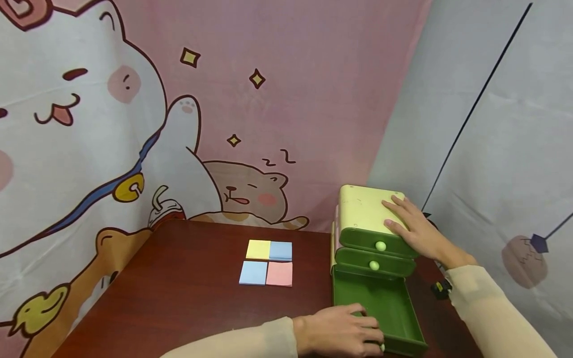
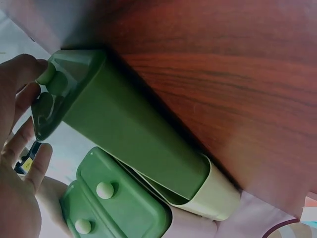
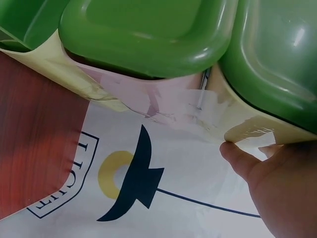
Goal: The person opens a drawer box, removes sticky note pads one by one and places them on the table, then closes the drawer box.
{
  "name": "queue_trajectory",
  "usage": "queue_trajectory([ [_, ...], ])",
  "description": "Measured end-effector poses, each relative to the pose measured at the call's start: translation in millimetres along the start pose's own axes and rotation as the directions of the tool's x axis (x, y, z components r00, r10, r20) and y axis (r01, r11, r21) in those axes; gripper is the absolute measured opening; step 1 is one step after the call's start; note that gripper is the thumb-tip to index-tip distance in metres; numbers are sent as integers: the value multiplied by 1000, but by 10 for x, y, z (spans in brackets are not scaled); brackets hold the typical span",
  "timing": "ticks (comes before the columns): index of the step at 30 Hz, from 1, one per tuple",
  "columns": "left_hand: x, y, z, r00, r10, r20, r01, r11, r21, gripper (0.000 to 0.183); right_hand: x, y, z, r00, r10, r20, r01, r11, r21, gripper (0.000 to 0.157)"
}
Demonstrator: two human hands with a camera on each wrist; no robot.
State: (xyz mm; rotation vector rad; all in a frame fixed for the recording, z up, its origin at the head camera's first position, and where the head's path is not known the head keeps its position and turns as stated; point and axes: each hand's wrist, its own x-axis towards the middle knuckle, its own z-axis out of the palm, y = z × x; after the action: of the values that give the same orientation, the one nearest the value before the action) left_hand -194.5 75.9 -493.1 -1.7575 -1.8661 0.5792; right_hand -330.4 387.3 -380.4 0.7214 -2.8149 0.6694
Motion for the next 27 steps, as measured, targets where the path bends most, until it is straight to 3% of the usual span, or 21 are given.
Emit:
queue_trajectory([
  [27,189,47,89,984,-173,-46,178,975,134,34,-8,-54,-15,1000,9,1,-9,1000,5,70],
])
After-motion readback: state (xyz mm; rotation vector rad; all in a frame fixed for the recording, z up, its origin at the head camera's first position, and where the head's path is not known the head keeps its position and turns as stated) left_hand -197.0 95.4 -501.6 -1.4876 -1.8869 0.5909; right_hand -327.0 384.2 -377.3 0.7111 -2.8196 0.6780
